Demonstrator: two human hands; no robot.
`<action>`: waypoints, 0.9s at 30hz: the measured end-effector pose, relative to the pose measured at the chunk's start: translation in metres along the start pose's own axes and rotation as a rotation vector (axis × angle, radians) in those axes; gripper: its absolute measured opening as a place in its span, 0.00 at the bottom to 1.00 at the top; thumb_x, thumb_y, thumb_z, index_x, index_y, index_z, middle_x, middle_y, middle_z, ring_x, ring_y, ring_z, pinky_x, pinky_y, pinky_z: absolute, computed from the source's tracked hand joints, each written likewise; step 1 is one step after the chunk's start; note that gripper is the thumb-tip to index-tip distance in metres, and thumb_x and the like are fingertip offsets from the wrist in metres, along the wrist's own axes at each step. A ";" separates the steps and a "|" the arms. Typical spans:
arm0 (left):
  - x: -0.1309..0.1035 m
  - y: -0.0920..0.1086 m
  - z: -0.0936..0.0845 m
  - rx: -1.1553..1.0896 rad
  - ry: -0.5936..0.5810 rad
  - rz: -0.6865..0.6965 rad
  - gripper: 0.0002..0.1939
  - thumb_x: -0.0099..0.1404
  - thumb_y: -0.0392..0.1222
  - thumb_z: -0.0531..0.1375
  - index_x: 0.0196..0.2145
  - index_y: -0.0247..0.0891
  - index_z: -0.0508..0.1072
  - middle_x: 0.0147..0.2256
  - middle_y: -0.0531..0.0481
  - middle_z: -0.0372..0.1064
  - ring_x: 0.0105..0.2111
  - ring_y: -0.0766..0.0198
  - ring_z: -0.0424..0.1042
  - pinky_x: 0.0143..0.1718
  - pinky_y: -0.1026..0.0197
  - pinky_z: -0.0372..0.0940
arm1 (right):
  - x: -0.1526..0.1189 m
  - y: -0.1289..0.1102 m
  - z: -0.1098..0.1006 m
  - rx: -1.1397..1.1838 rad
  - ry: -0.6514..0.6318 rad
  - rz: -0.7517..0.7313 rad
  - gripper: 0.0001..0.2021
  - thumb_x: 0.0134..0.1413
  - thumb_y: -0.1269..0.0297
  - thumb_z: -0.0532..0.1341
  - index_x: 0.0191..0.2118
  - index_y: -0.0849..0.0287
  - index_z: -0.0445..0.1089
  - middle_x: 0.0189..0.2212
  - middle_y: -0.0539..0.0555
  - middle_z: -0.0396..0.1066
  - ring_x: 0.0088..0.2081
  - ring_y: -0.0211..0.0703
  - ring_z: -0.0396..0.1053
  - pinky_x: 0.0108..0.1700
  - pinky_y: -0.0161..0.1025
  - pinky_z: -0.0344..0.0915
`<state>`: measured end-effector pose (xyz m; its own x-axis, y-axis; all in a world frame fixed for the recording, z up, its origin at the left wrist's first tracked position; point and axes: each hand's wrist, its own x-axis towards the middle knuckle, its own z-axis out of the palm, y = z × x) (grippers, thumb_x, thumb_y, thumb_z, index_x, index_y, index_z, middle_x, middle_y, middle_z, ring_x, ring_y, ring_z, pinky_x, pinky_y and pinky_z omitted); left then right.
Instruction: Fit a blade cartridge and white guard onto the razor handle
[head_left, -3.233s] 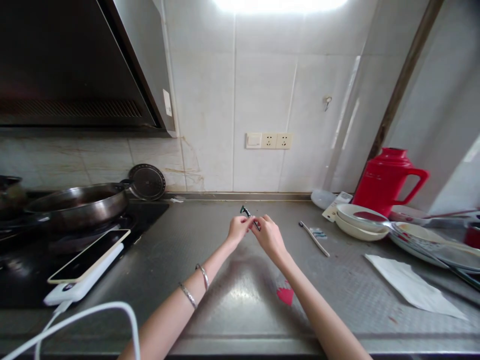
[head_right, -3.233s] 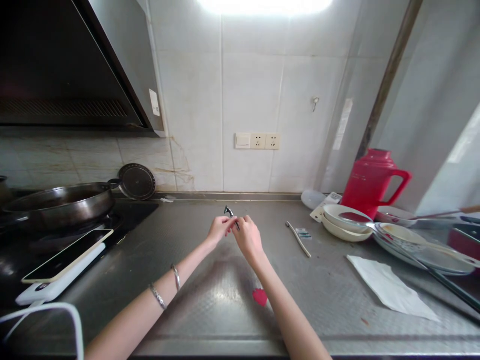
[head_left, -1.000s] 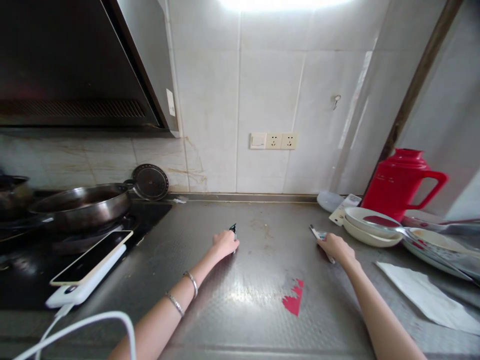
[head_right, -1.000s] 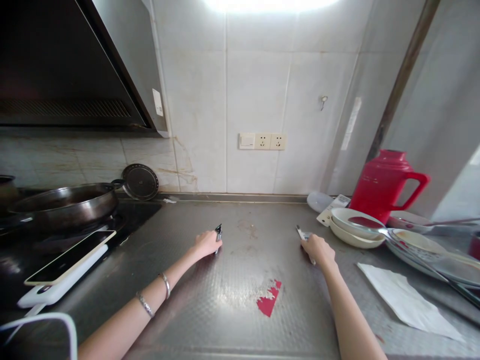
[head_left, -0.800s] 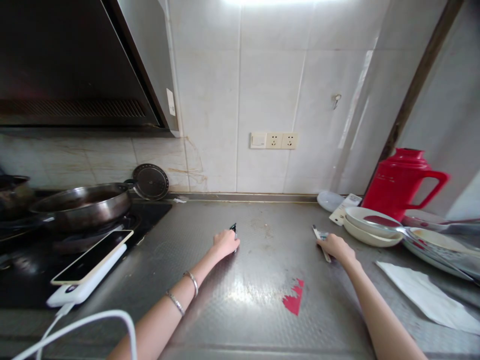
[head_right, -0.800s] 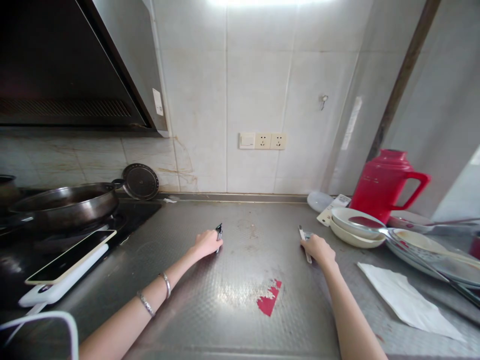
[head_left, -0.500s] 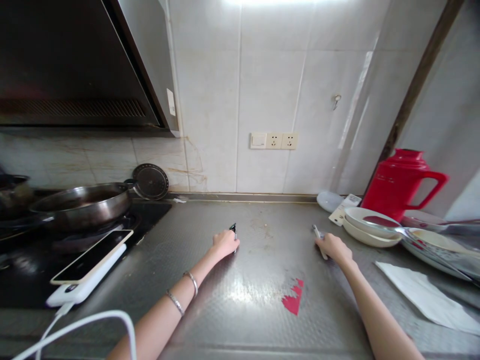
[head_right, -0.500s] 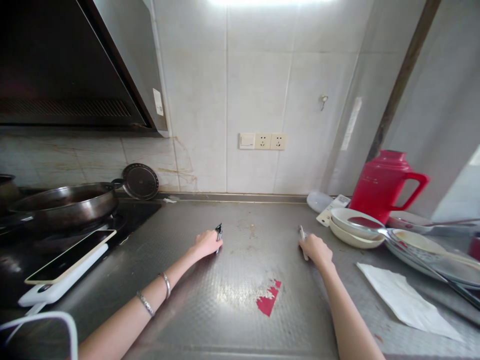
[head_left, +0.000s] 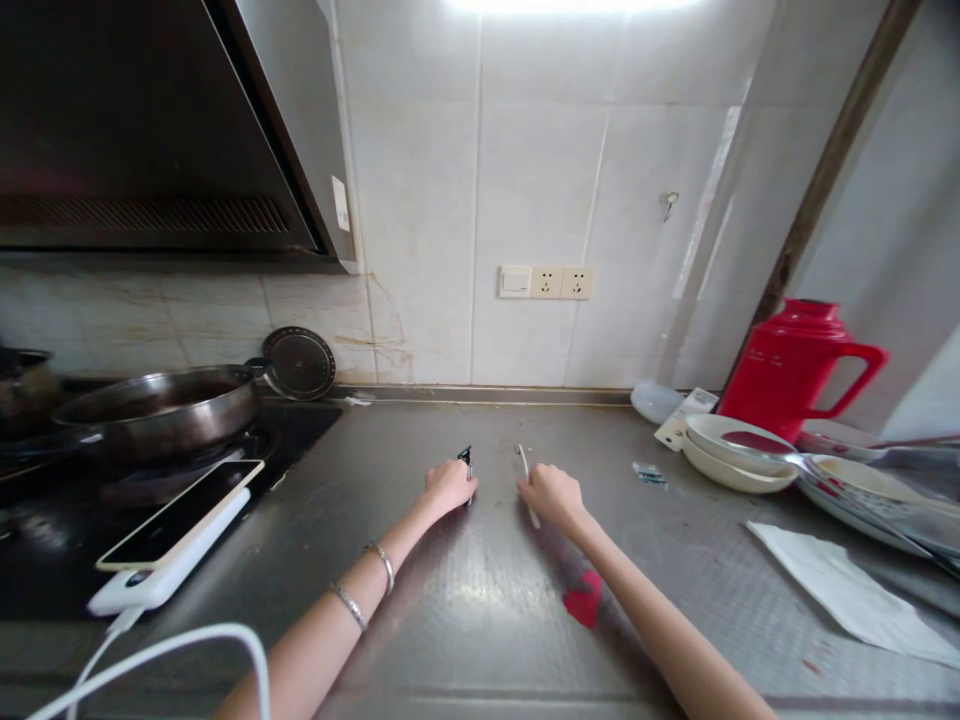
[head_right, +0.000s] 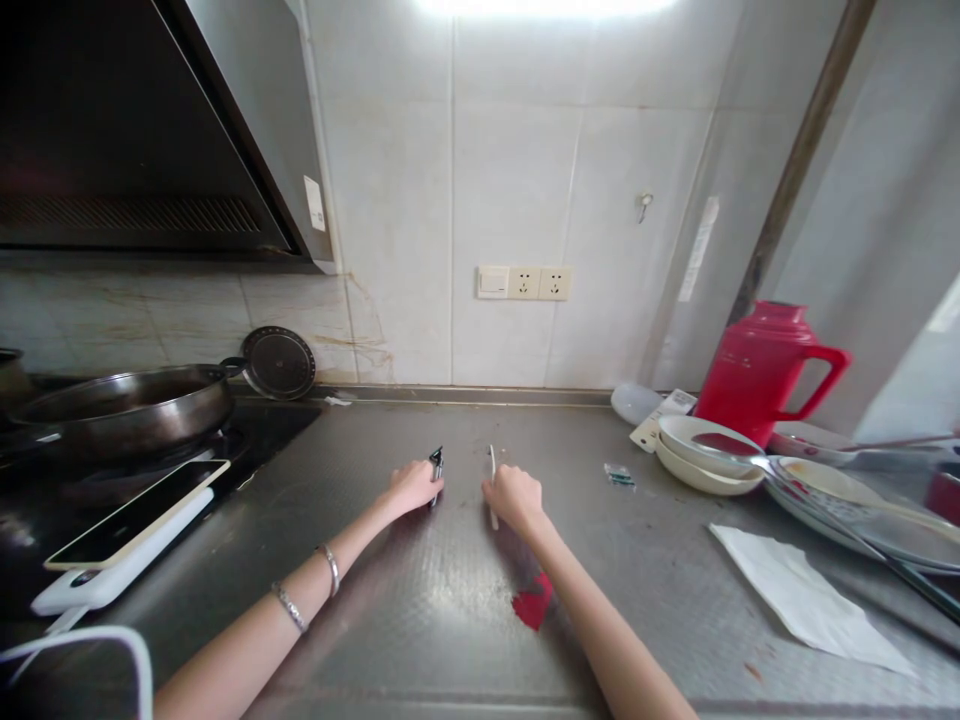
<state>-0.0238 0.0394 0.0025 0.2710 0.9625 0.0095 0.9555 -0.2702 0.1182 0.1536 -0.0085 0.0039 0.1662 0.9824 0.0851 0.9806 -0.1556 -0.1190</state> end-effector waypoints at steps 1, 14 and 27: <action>-0.001 0.001 0.000 0.001 0.003 -0.002 0.16 0.60 0.45 0.50 0.37 0.36 0.73 0.39 0.40 0.73 0.41 0.54 0.72 0.38 0.58 0.64 | 0.000 -0.009 0.002 -0.012 -0.008 -0.027 0.18 0.53 0.60 0.49 0.37 0.63 0.73 0.36 0.65 0.73 0.38 0.51 0.72 0.36 0.39 0.64; -0.001 0.003 0.002 -0.003 0.008 0.020 0.17 0.61 0.46 0.49 0.39 0.35 0.73 0.39 0.37 0.72 0.43 0.52 0.70 0.40 0.56 0.64 | 0.001 -0.054 0.014 0.024 -0.045 -0.140 0.21 0.56 0.60 0.46 0.40 0.65 0.72 0.38 0.68 0.72 0.41 0.55 0.70 0.38 0.46 0.64; -0.001 0.002 0.003 -0.008 0.000 0.018 0.20 0.63 0.49 0.46 0.37 0.37 0.74 0.39 0.39 0.72 0.41 0.53 0.71 0.38 0.58 0.64 | 0.023 0.009 -0.004 0.192 0.087 -0.109 0.15 0.53 0.57 0.50 0.31 0.59 0.71 0.30 0.57 0.73 0.34 0.45 0.70 0.33 0.35 0.61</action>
<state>-0.0221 0.0375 -0.0001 0.2883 0.9575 0.0119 0.9495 -0.2874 0.1255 0.1669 0.0123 0.0092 0.0769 0.9784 0.1918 0.9569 -0.0184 -0.2897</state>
